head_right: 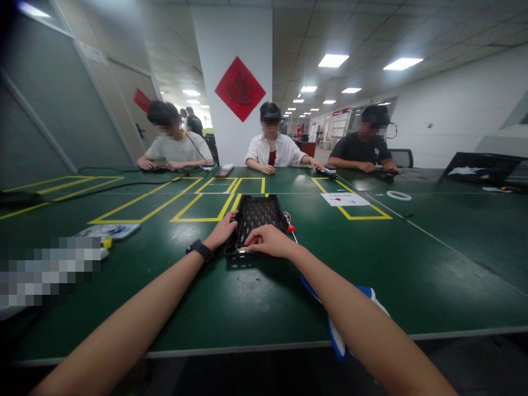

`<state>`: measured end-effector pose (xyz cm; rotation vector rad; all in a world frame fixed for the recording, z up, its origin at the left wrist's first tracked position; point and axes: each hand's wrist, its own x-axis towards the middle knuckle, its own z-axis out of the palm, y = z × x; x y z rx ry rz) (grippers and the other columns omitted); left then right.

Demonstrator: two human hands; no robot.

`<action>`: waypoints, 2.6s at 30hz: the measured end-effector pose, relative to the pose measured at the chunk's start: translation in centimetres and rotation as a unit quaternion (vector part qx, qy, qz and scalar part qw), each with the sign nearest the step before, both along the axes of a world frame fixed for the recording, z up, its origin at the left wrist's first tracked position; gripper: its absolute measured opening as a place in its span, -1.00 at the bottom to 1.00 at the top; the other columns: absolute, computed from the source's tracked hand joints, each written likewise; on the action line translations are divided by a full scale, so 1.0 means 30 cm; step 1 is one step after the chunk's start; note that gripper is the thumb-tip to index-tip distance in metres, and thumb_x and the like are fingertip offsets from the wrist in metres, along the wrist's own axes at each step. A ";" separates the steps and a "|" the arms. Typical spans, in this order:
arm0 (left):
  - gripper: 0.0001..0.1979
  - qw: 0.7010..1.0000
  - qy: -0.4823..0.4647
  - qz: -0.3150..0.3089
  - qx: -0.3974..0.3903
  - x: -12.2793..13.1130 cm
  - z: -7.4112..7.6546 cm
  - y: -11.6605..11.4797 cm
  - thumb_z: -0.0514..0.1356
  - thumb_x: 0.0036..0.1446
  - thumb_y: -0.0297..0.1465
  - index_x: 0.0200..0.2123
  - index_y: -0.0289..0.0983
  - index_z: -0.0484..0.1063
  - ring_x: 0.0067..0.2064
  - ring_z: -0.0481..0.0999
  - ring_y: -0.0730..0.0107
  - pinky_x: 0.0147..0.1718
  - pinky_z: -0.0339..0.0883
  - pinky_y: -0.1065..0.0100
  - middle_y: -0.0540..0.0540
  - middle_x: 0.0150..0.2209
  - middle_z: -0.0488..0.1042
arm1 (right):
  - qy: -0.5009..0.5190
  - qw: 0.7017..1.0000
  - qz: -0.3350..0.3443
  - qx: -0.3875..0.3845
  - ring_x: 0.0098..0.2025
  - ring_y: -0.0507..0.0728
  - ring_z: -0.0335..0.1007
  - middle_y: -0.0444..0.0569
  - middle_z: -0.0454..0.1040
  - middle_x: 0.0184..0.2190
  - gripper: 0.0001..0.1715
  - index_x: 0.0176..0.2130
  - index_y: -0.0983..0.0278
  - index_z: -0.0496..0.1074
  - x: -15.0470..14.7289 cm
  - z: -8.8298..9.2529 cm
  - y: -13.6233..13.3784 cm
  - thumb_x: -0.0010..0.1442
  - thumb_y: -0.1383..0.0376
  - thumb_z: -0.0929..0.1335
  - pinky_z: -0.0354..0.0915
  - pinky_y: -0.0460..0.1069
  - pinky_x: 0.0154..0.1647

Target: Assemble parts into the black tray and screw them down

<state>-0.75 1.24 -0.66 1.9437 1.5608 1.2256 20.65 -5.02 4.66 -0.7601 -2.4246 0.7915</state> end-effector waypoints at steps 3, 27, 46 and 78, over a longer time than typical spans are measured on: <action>-0.44 1.000 -0.001 -0.001 -0.001 -0.002 -0.005 0.005 -0.03 -0.01 -0.48 0.13 -0.40 0.15 0.12 0.26 0.21 0.12 0.11 0.21 -0.24 0.10 0.27 | 0.009 1.000 -0.005 -0.014 -0.50 -0.04 0.27 -0.05 0.48 -0.46 -0.63 -0.26 0.37 0.50 -0.001 -0.003 -0.002 -0.04 0.17 0.41 0.17 -0.15 -0.48; -0.47 0.996 -0.057 0.049 -0.040 -0.002 -0.012 0.025 0.02 -0.04 -0.44 0.08 -0.29 0.22 -0.04 0.40 0.27 -0.02 0.24 0.24 -0.19 -0.03 0.40 | -0.041 0.993 0.065 -0.090 -0.49 -0.03 0.33 -0.04 0.48 -0.49 -0.59 -0.28 0.41 0.50 -0.029 0.027 0.044 -0.08 0.16 0.43 0.23 -0.13 -0.44; -0.55 0.996 -0.025 0.082 -0.016 0.002 0.001 0.033 0.04 -0.02 -0.43 0.00 -0.29 0.32 -0.08 0.40 0.30 -0.05 0.24 0.28 -0.16 -0.07 0.42 | -0.092 0.976 0.089 -0.177 -0.42 0.01 0.41 -0.02 0.53 -0.45 -0.58 -0.30 0.40 0.52 -0.038 0.058 0.083 -0.19 0.21 0.47 0.28 -0.12 -0.37; -0.64 0.997 0.060 0.044 0.003 0.011 0.020 0.007 -0.05 0.02 -0.45 -0.24 -0.27 0.52 -0.09 0.40 0.25 -0.03 0.24 0.29 -0.08 -0.16 0.50 | 0.014 0.997 0.038 -0.059 -0.35 0.04 0.44 0.02 0.54 -0.38 -0.63 -0.30 0.39 0.52 -0.015 0.005 0.028 -0.11 0.19 0.43 0.33 -0.08 -0.28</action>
